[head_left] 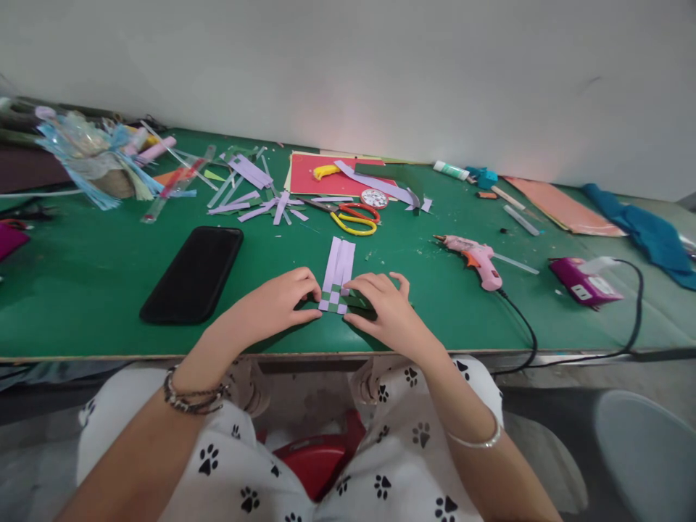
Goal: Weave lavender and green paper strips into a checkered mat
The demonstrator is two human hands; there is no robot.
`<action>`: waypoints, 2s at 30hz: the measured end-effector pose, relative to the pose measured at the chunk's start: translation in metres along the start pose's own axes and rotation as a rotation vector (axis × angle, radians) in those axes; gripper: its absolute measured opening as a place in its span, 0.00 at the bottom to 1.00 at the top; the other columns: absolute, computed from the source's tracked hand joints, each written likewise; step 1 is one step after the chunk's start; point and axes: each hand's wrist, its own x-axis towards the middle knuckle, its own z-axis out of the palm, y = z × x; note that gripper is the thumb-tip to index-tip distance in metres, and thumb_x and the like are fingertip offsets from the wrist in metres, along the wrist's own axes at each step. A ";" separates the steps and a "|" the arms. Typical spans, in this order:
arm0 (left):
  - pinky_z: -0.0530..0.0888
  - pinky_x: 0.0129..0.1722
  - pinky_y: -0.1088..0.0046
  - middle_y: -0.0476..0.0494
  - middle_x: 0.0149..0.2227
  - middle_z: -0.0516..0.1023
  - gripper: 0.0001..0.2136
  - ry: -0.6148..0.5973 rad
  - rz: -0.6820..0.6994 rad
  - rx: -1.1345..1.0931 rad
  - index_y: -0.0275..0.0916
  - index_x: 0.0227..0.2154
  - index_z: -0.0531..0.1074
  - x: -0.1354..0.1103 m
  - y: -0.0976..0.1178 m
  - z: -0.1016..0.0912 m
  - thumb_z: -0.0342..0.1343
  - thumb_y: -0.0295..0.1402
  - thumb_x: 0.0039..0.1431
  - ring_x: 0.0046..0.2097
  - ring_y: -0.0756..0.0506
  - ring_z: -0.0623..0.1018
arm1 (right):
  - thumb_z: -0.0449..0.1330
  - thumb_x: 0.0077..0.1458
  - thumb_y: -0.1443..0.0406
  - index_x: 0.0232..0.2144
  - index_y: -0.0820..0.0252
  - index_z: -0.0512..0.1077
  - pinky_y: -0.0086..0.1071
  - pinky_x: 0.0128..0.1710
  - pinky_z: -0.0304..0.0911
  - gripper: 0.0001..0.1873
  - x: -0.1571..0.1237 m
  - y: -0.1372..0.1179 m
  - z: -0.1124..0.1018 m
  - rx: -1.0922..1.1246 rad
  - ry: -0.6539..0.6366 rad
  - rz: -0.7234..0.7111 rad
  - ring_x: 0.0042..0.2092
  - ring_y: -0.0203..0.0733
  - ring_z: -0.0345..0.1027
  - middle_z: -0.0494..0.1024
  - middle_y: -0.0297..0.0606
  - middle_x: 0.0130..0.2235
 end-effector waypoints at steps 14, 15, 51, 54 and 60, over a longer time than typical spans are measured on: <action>0.66 0.31 0.73 0.48 0.31 0.70 0.06 0.030 0.055 -0.024 0.39 0.28 0.66 0.004 0.005 0.002 0.49 0.34 0.56 0.32 0.48 0.70 | 0.55 0.54 0.61 0.41 0.53 0.67 0.44 0.54 0.41 0.11 0.002 0.000 0.001 -0.026 0.001 -0.009 0.48 0.43 0.65 0.74 0.36 0.46; 0.66 0.31 0.73 0.48 0.31 0.70 0.06 0.031 0.057 -0.028 0.39 0.28 0.66 0.004 0.005 0.002 0.49 0.34 0.56 0.32 0.48 0.70 | 0.55 0.54 0.62 0.41 0.53 0.67 0.44 0.54 0.41 0.11 0.002 0.001 0.001 -0.017 0.002 -0.011 0.48 0.43 0.65 0.74 0.36 0.46; 0.69 0.45 0.60 0.38 0.45 0.69 0.20 0.126 0.019 0.299 0.35 0.45 0.68 0.006 0.007 0.011 0.53 0.44 0.56 0.46 0.39 0.70 | 0.54 0.54 0.63 0.41 0.52 0.67 0.47 0.56 0.40 0.10 -0.003 0.010 -0.008 0.054 -0.042 -0.005 0.50 0.43 0.64 0.73 0.37 0.46; 0.69 0.45 0.61 0.39 0.45 0.70 0.19 0.138 0.015 0.303 0.36 0.45 0.67 0.006 0.007 0.011 0.53 0.44 0.55 0.46 0.39 0.70 | 0.55 0.54 0.63 0.42 0.53 0.66 0.47 0.56 0.39 0.11 -0.004 0.010 -0.008 0.054 -0.043 -0.008 0.50 0.43 0.64 0.73 0.36 0.46; 0.69 0.44 0.62 0.39 0.46 0.70 0.20 0.155 0.019 0.321 0.37 0.47 0.66 0.007 0.006 0.012 0.53 0.44 0.55 0.46 0.39 0.71 | 0.57 0.53 0.63 0.41 0.53 0.67 0.46 0.56 0.39 0.12 -0.003 0.008 -0.008 0.054 -0.048 0.008 0.50 0.43 0.64 0.73 0.37 0.46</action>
